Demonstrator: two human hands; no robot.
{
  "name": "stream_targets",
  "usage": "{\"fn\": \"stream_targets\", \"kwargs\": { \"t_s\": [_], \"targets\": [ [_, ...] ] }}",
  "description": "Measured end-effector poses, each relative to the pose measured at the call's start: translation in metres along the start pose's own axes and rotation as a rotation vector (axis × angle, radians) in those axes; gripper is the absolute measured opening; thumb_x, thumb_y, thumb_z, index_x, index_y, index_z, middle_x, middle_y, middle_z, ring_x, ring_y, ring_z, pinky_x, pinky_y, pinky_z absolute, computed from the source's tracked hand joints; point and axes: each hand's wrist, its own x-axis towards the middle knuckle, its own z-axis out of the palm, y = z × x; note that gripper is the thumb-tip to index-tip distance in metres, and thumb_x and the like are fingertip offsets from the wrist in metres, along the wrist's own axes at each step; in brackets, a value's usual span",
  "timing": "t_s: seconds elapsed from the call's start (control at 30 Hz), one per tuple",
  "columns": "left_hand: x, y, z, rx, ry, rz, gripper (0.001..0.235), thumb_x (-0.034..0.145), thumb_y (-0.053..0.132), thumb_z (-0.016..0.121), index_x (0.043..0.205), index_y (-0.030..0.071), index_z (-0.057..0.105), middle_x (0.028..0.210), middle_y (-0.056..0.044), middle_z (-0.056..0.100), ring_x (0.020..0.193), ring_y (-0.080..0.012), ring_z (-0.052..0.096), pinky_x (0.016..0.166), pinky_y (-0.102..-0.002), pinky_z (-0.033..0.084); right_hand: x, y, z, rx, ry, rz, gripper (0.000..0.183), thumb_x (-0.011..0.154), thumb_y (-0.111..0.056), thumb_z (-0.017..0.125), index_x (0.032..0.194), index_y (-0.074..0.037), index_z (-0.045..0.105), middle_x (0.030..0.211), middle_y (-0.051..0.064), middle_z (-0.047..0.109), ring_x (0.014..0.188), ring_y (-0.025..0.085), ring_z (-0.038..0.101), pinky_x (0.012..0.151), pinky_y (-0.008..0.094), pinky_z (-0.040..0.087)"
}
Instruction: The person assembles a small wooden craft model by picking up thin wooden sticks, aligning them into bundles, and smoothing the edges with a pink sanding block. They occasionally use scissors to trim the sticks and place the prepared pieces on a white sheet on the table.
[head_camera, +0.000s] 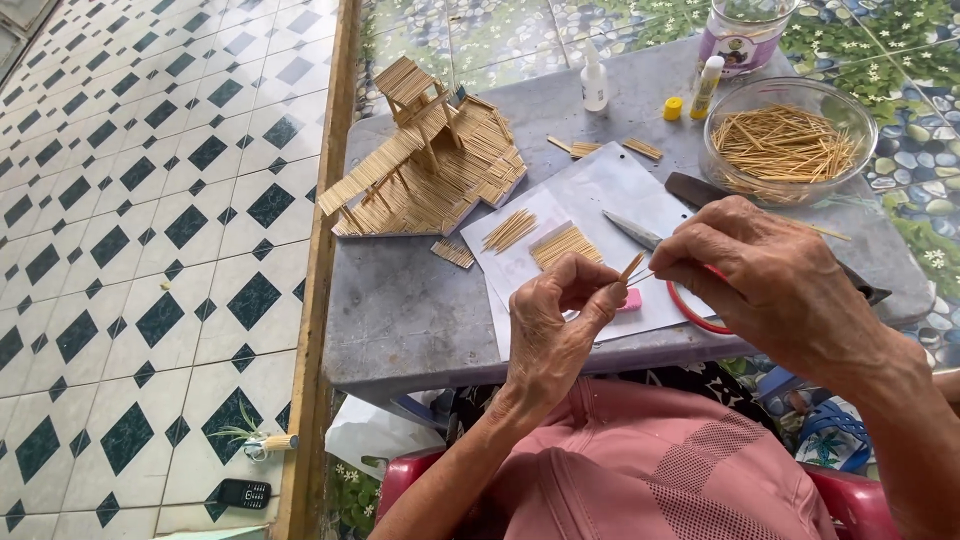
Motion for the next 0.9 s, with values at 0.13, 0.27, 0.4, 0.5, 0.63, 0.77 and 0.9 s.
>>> {"fn": "stream_targets", "kwargs": {
  "t_s": [0.13, 0.27, 0.4, 0.5, 0.63, 0.77, 0.9],
  "targets": [
    [-0.003, 0.003, 0.000, -0.038, -0.017, 0.051, 0.007, 0.076, 0.013, 0.057, 0.075, 0.006, 0.055, 0.066, -0.004, 0.062, 0.062, -0.0112, 0.063, 0.059, -0.019, 0.051, 0.001, -0.004, -0.002, -0.022, 0.058, -0.002, 0.008, 0.073, -0.010, 0.062, 0.080, -0.010, 0.060, 0.080, 0.003, 0.059, 0.071, 0.014, 0.056, 0.059, 0.024, 0.045],
    [-0.006, 0.009, 0.000, -0.151, -0.038, 0.007, 0.010, 0.075, 0.013, 0.057, 0.079, 0.004, 0.057, 0.066, -0.006, 0.062, 0.061, -0.0132, 0.062, 0.059, -0.022, 0.054, 0.006, -0.016, -0.008, 0.144, 0.093, 0.120, 0.014, 0.070, -0.011, 0.064, 0.082, -0.011, 0.057, 0.073, -0.001, 0.060, 0.063, 0.008, 0.058, 0.061, 0.021, 0.047],
    [-0.009, 0.016, -0.005, -0.274, -0.045, -0.020, 0.013, 0.076, 0.012, 0.056, 0.083, 0.001, 0.057, 0.070, -0.011, 0.062, 0.065, -0.0156, 0.063, 0.063, -0.025, 0.055, 0.016, -0.026, -0.010, 0.304, 0.115, 0.140, 0.030, 0.070, -0.009, 0.064, 0.097, -0.008, 0.050, 0.073, 0.001, 0.060, 0.068, 0.009, 0.060, 0.071, 0.022, 0.051],
    [-0.009, 0.020, -0.010, -0.326, -0.023, -0.001, 0.013, 0.077, 0.012, 0.056, 0.082, 0.000, 0.057, 0.068, -0.010, 0.061, 0.065, -0.0166, 0.062, 0.065, -0.025, 0.054, 0.023, -0.037, -0.012, 0.385, 0.123, 0.174, 0.028, 0.070, -0.005, 0.062, 0.097, -0.005, 0.054, 0.071, 0.000, 0.060, 0.065, 0.007, 0.057, 0.066, 0.019, 0.048],
    [-0.008, 0.014, -0.014, -0.447, -0.010, -0.018, 0.017, 0.077, 0.015, 0.057, 0.083, -0.001, 0.056, 0.068, -0.011, 0.060, 0.064, -0.0151, 0.060, 0.061, -0.023, 0.051, 0.023, -0.041, -0.003, 0.315, 0.206, 0.122, 0.024, 0.074, -0.005, 0.059, 0.098, -0.005, 0.058, 0.078, 0.002, 0.062, 0.072, 0.009, 0.058, 0.063, 0.022, 0.047],
    [-0.008, 0.015, -0.014, -0.457, -0.012, -0.043, 0.016, 0.076, 0.013, 0.057, 0.084, -0.001, 0.057, 0.069, -0.012, 0.061, 0.064, -0.0158, 0.061, 0.062, -0.023, 0.051, 0.021, -0.041, 0.004, 0.221, 0.386, 0.010, 0.010, 0.080, -0.004, 0.063, 0.090, -0.004, 0.062, 0.080, 0.007, 0.061, 0.071, 0.013, 0.057, 0.063, 0.022, 0.043],
    [-0.008, 0.017, -0.014, -0.458, -0.031, -0.044, 0.017, 0.076, 0.014, 0.057, 0.084, -0.001, 0.057, 0.069, -0.013, 0.061, 0.065, -0.0166, 0.061, 0.064, -0.024, 0.052, 0.022, -0.040, 0.006, 0.198, 0.405, -0.024, 0.009, 0.078, -0.004, 0.065, 0.086, -0.004, 0.063, 0.079, 0.007, 0.061, 0.072, 0.014, 0.058, 0.060, 0.023, 0.044]
  ]
}}
